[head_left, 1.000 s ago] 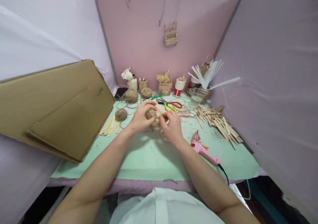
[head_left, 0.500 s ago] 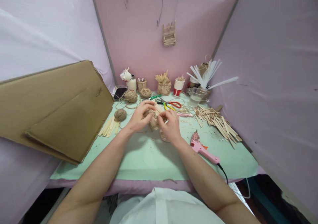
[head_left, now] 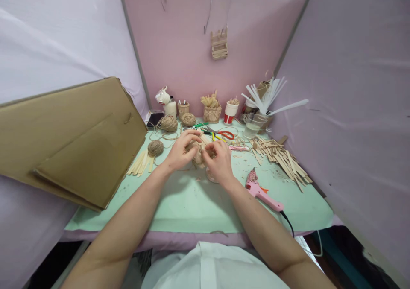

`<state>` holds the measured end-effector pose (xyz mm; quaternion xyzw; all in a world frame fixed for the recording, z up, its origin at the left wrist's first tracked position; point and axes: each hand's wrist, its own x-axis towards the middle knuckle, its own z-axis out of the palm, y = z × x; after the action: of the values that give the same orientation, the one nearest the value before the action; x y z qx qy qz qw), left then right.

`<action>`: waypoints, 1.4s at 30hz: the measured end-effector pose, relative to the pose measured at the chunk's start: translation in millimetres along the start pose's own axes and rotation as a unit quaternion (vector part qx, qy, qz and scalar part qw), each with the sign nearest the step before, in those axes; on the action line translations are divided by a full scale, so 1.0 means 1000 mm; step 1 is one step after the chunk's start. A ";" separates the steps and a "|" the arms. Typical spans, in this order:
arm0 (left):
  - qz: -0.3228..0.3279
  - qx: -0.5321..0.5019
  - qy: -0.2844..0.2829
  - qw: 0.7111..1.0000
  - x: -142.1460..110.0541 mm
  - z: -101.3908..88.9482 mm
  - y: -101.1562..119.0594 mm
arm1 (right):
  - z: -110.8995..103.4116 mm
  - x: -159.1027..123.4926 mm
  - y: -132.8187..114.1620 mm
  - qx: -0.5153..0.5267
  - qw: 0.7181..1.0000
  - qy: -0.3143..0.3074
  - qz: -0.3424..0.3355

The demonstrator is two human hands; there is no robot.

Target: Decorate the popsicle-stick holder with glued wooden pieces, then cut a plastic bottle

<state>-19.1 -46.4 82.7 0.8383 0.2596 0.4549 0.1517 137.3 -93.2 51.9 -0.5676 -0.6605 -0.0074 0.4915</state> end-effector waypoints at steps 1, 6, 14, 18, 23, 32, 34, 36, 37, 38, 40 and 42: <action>0.002 0.001 0.001 1.000 0.000 0.000 0.000 | 0.000 0.000 0.000 -0.001 1.000 0.000 -0.001; 0.007 -0.002 0.003 1.000 0.000 0.001 -0.003 | -0.002 -0.002 0.000 0.017 1.000 0.015 -0.012; 0.005 -0.008 0.005 1.000 0.000 0.000 -0.003 | -0.002 -0.007 0.003 -0.002 0.999 -0.008 -0.045; 0.005 -0.011 0.002 1.000 0.000 0.000 -0.001 | -0.002 -0.006 0.003 -0.012 0.998 -0.025 -0.054; 0.002 -0.008 0.002 1.000 0.000 0.000 -0.002 | -0.003 -0.006 0.003 -0.013 0.998 -0.019 -0.053; 0.004 -0.007 -0.001 1.000 0.000 0.000 -0.002 | -0.003 -0.006 0.001 -0.030 0.997 -0.029 -0.058; 0.005 -0.009 -0.002 1.000 0.000 0.000 -0.002 | -0.003 -0.006 0.001 -0.029 0.998 -0.025 -0.052; 0.003 -0.009 -0.003 1.000 0.000 0.000 -0.003 | -0.003 -0.006 0.000 -0.031 0.998 -0.021 -0.045; 0.002 -0.009 -0.003 1.000 0.000 0.000 -0.003 | -0.002 -0.005 0.000 -0.033 0.998 -0.020 -0.042; 0.002 -0.009 -0.002 1.000 0.000 0.000 -0.003 | -0.002 -0.005 0.000 -0.034 0.999 -0.019 -0.038; 0.003 -0.010 -0.001 1.000 -0.001 0.001 -0.003 | -0.001 -0.005 0.000 -0.035 0.999 -0.017 -0.031; 0.004 -0.010 -0.002 1.000 -0.001 0.001 -0.003 | 0.000 -0.004 0.000 -0.033 0.999 -0.014 -0.021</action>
<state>-19.7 -44.0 80.0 0.8388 0.2513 0.4564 0.1583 137.0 -96.1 49.7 -0.5695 -0.6785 -0.0314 0.4629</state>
